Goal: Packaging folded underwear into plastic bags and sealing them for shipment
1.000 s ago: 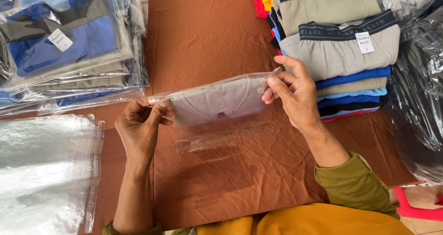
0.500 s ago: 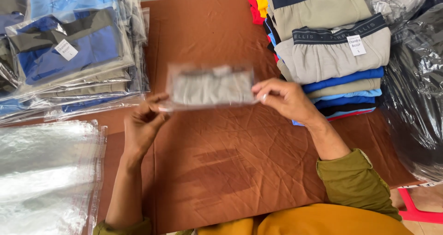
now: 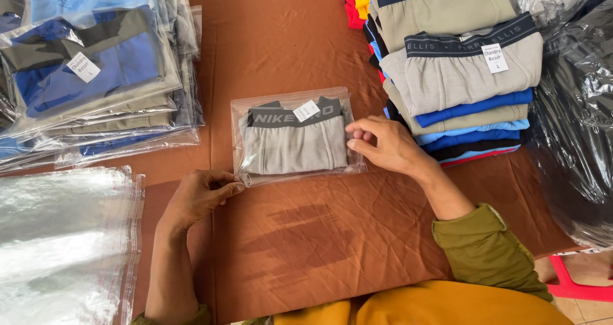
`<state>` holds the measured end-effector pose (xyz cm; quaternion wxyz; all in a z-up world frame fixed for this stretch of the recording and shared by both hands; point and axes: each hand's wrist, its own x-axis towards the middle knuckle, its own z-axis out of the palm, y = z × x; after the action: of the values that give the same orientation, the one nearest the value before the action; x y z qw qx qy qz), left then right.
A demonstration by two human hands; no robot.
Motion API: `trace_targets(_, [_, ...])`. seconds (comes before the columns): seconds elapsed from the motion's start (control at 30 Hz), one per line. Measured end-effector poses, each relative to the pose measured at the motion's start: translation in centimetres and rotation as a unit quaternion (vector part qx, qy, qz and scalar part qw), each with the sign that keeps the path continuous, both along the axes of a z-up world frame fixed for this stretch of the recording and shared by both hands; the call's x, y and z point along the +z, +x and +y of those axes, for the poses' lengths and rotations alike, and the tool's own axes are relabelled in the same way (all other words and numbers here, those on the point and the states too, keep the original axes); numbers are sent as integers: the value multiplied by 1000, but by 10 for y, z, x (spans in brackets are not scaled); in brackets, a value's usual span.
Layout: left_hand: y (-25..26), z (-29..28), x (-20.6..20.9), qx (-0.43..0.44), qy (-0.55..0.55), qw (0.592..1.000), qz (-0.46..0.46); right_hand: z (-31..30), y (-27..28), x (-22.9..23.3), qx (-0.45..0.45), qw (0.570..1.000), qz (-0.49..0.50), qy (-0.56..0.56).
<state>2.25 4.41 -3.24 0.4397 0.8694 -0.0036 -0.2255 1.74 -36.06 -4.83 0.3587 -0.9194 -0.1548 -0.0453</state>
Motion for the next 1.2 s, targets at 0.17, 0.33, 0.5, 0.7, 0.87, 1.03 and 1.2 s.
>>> trace_targets(0.17, [3,3,-8,7,13,1000,8,14,-1,-17,-42,986,-98,-127])
trace_targets(0.33, [5,8,-14,8,26,1000,6,12,-3,-22,-56,981,-95,-161])
trace_targets(0.5, [-9,-2,23,12,89,991,-98,10,-2,-28,-72,980,-126,-133])
trace_targets(0.7, [2,-40,4,-36,76,858,-507,49,-15,18,-9,990,-124,-63])
trace_targets(0.87, [-6,-76,-31,-157,227,878,-390,48,-17,-5,44,980,-94,-171])
trace_targets(1.03, [-6,-77,-37,-179,250,886,-348,47,-15,-10,55,978,-64,-190])
trace_targets(1.2, [-2,-76,-42,-194,276,885,-321,46,-14,-12,62,974,-58,-208])
